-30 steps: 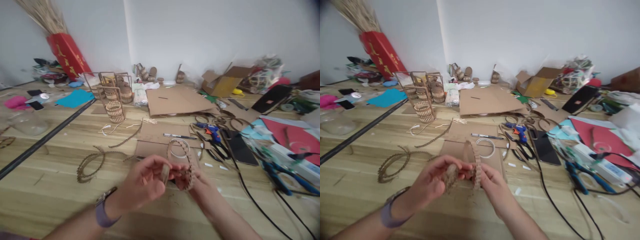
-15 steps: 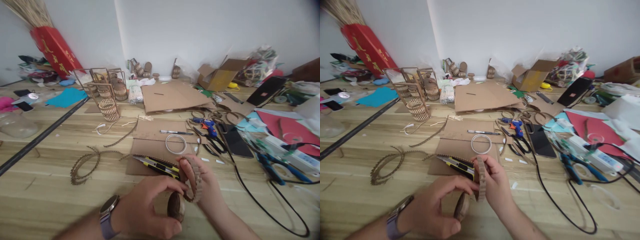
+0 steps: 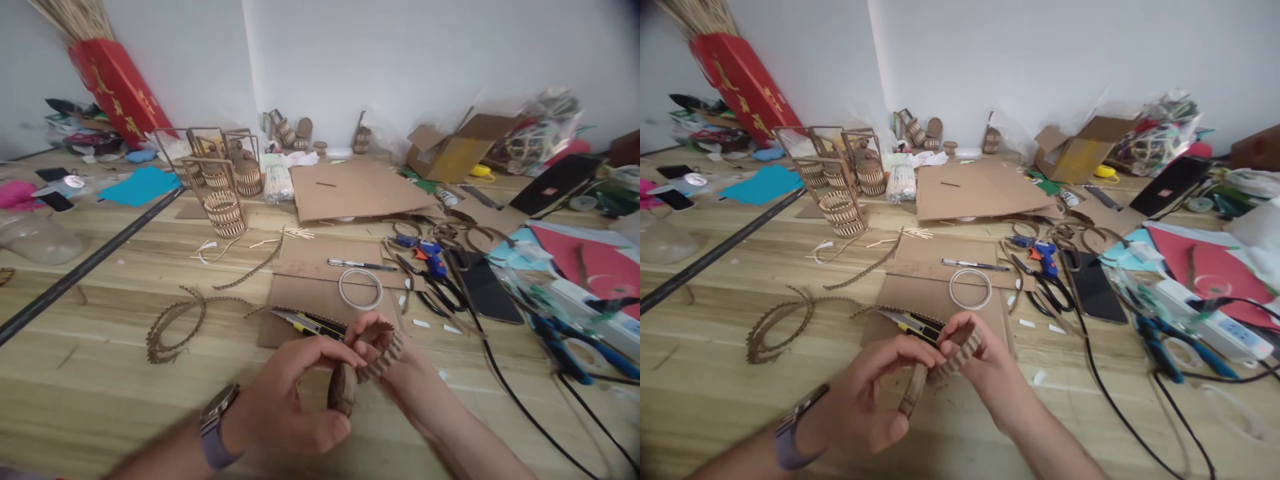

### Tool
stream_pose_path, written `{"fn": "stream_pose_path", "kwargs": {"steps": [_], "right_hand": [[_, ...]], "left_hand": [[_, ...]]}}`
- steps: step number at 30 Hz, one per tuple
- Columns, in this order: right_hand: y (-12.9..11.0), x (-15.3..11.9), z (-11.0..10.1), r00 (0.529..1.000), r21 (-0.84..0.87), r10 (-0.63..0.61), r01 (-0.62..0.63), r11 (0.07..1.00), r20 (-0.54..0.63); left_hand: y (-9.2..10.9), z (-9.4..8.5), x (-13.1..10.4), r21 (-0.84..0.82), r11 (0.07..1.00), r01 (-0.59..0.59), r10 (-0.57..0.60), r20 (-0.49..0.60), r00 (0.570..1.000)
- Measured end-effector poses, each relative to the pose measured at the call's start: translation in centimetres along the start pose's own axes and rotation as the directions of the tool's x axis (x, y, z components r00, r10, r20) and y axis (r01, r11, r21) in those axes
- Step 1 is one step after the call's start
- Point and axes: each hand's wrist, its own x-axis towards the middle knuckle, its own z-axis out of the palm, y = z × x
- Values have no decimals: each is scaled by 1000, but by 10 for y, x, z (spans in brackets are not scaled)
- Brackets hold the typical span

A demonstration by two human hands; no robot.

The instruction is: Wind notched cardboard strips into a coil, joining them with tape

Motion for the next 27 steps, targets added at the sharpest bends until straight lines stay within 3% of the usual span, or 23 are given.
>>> {"fn": "stream_pose_path", "kwargs": {"steps": [4,10,15,18,22,27], "right_hand": [[-2,-1,-2,1000,-73,11,-12,997,-4],[-6,0,-11,971,-46,-217,213,976,-100],[-8,-2,-11,978,0,-185,186,983,-99],[-7,-1,-7,971,-17,-211,211,977,-115],[-3,-1,-1,960,-52,-269,266,963,-73],[0,-5,3,928,-136,-350,333,933,-129]], "left_hand": [[-3,-1,1,-147,988,51,-46,39,998],[-4,-7,6,-405,907,117,-127,2,992],[-6,-7,11,-517,822,239,-284,-9,959],[-8,-3,12,-589,738,330,-374,49,926],[-10,2,13,-578,704,413,-452,83,888],[-13,3,12,-461,772,438,-481,27,876]]}}
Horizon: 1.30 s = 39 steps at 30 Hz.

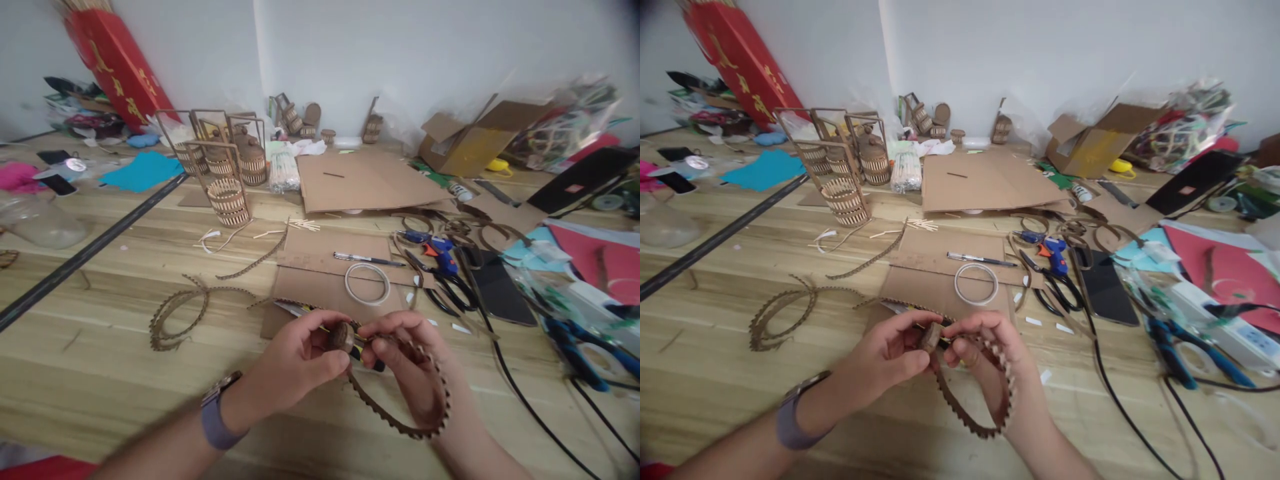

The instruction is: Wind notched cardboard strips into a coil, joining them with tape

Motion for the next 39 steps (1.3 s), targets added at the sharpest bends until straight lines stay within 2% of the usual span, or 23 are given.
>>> {"fn": "stream_pose_path", "kwargs": {"steps": [5,15,25,39], "right_hand": [[0,-2,-2,1000,-87,-6,4,996,-27],[-9,-3,11,990,-191,-141,138,972,-5],[-8,-3,7,988,-273,-153,152,950,16],[-9,-2,6,981,-276,-192,195,941,37]], "left_hand": [[0,0,-1,197,979,-44,57,-64,996],[4,4,-5,513,851,-112,169,-64,984],[7,6,-6,533,833,-149,202,-42,979],[5,6,-6,541,824,-170,223,-33,974]]}}
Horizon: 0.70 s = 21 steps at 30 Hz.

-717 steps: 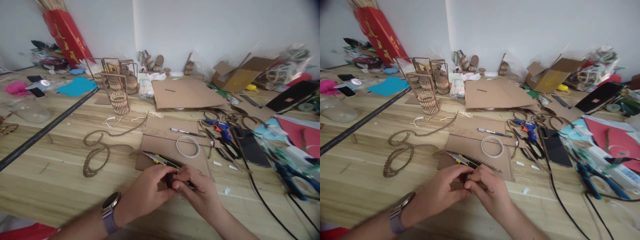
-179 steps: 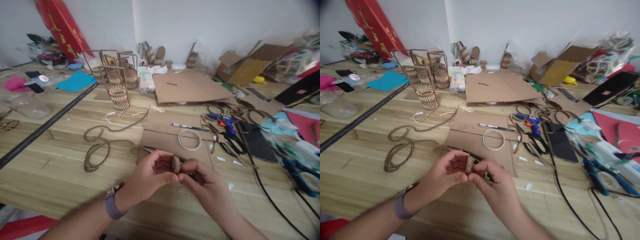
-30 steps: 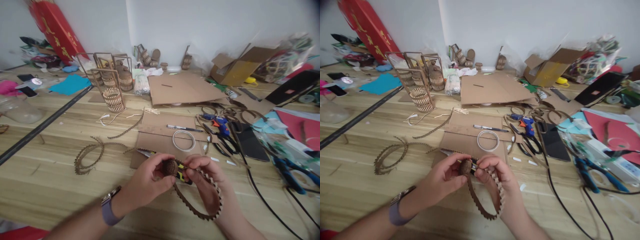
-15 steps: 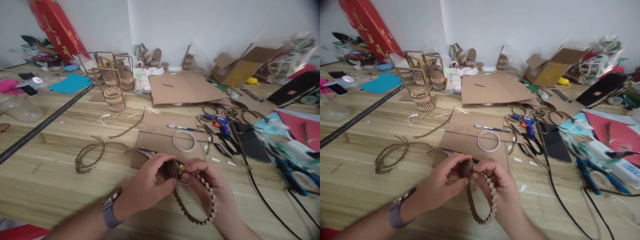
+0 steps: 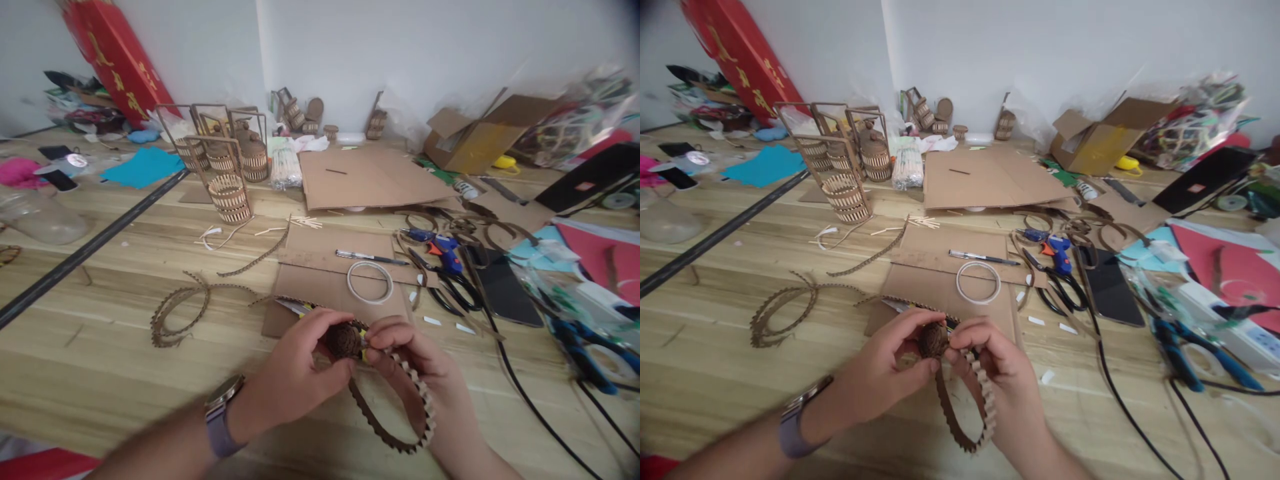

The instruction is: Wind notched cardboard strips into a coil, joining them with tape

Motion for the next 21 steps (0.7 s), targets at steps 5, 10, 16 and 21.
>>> {"fn": "stream_pose_path", "kwargs": {"steps": [5,10,16,21], "right_hand": [[2,1,-3,999,3,34,-34,999,-9],[2,1,-2,996,38,83,-84,996,11],[5,1,0,994,63,110,-110,992,8],[5,0,-1,993,66,110,-112,992,34]], "left_hand": [[0,0,0,21,1000,17,-17,0,1000],[0,0,0,17,1000,2,-2,0,1000],[0,0,-1,10,1000,-19,19,5,1000],[0,1,0,17,1000,-17,18,-2,1000]]}}
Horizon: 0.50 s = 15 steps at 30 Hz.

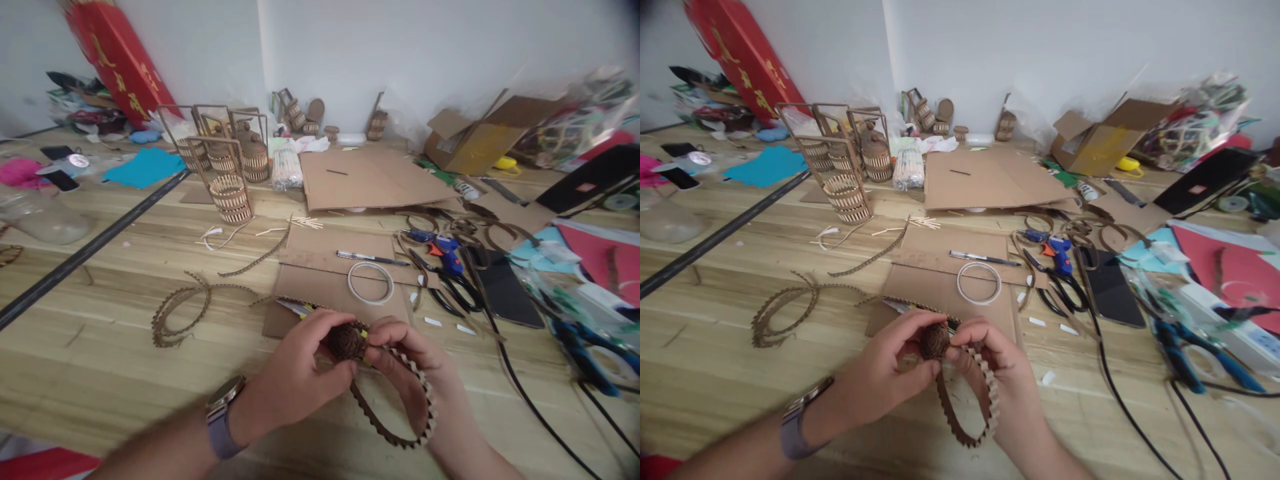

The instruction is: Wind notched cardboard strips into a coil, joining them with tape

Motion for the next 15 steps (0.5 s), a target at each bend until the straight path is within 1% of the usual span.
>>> {"fn": "stream_pose_path", "kwargs": {"steps": [7,10,15], "right_hand": [[5,-2,0,1000,12,-8,8,1000,4],[7,-2,0,1000,2,-20,20,1000,-15],[8,-3,0,1000,11,4,-3,1000,-29]], "left_hand": [[2,0,0,-3,1000,-8,8,8,1000],[1,1,-1,-9,1000,-13,13,12,1000],[-3,1,-2,-53,998,25,-25,18,1000]]}}
